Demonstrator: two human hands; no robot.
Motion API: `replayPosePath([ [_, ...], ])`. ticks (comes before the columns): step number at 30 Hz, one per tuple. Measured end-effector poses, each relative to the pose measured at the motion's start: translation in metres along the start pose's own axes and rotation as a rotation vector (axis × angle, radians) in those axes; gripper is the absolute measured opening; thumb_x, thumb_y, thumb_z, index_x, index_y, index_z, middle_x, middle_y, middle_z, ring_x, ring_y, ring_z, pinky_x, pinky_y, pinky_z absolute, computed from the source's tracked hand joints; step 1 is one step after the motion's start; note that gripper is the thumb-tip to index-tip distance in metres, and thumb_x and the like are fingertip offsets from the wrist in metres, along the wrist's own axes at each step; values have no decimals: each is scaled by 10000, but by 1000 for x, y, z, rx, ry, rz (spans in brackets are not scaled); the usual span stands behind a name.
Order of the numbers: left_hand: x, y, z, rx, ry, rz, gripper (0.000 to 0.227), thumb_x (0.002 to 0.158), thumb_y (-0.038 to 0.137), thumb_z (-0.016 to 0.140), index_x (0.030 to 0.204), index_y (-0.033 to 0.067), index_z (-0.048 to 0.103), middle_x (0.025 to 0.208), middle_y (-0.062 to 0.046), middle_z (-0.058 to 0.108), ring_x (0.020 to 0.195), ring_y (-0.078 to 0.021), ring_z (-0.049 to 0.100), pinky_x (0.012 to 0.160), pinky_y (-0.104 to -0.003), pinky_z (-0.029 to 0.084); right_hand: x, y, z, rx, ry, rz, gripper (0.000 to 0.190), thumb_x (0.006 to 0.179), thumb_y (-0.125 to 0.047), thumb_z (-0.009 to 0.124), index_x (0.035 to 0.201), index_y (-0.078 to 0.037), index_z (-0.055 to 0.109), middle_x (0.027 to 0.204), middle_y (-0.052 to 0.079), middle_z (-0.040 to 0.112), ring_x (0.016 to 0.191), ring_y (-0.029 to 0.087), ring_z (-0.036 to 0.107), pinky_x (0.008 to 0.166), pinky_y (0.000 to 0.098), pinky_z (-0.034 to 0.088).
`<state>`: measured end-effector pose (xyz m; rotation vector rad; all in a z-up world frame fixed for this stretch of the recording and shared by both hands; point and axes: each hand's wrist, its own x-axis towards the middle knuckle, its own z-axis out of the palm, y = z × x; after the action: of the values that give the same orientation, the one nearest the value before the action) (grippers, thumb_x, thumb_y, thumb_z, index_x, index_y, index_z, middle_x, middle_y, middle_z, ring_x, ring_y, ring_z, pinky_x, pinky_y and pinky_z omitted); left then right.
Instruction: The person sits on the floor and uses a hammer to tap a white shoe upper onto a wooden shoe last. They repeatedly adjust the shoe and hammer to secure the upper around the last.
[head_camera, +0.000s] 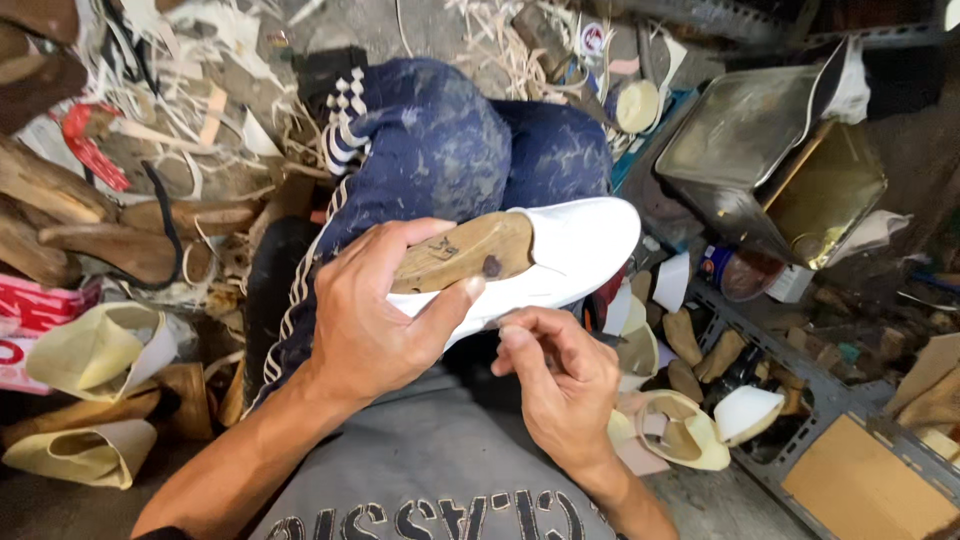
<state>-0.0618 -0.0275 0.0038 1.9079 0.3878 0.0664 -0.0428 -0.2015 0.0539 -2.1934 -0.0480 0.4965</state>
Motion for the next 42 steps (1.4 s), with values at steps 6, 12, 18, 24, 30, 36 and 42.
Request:
replayPosePath([
  [6, -2, 0, 0, -17, 36, 87, 358, 852, 217, 759, 1120, 1, 661, 1015, -128, 735, 883, -307, 704, 843, -399, 534, 2, -1, 4, -101, 22, -78, 151, 979, -176, 627, 937, -45, 690, 736, 48, 703, 564, 109, 712, 568, 202, 559],
  [12, -3, 0, 0, -26, 66, 104, 355, 882, 247, 737, 1124, -2, 664, 984, -137, 730, 856, -312, 702, 822, -405, 535, 8, -8, 4, -132, -39, -119, 154, 987, -142, 609, 919, -16, 664, 844, 76, 710, 551, 144, 692, 550, 214, 550],
  [18, -3, -1, 0, -38, 77, 115, 351, 878, 233, 742, 1123, -5, 661, 974, -141, 727, 842, -313, 699, 813, -406, 534, 9, -10, 3, -153, -63, -110, 161, 989, -156, 607, 908, -28, 663, 812, 55, 697, 548, 139, 696, 550, 215, 531],
  [24, -2, -1, -1, -45, 77, 127, 350, 886, 234, 740, 1125, -8, 658, 985, -148, 730, 844, -316, 701, 815, -411, 532, 10, -11, 2, -127, -72, -115, 156, 987, -149, 607, 917, -17, 653, 816, 64, 691, 548, 145, 698, 539, 210, 566],
  [30, -2, -2, -1, -32, 78, 126, 354, 889, 253, 734, 1122, -2, 656, 978, -142, 730, 843, -317, 700, 812, -415, 528, 11, -12, 2, -143, -81, -107, 163, 985, -162, 611, 921, -20, 660, 791, 55, 684, 542, 139, 691, 539, 208, 561],
  [36, -2, -3, -1, -27, 81, 137, 351, 896, 253, 733, 1124, 1, 648, 982, -137, 730, 836, -317, 699, 811, -420, 527, 14, -15, -1, -188, -116, -96, 120, 980, -135, 620, 923, -41, 668, 810, 39, 694, 551, 117, 700, 569, 210, 529],
  [42, -2, -4, 0, -27, 85, 128, 345, 881, 240, 741, 1122, 10, 653, 988, -131, 736, 843, -314, 705, 809, -419, 531, 18, -22, -2, -213, -142, -57, 123, 973, -148, 624, 915, -52, 676, 766, 41, 691, 539, 117, 712, 558, 204, 530],
])
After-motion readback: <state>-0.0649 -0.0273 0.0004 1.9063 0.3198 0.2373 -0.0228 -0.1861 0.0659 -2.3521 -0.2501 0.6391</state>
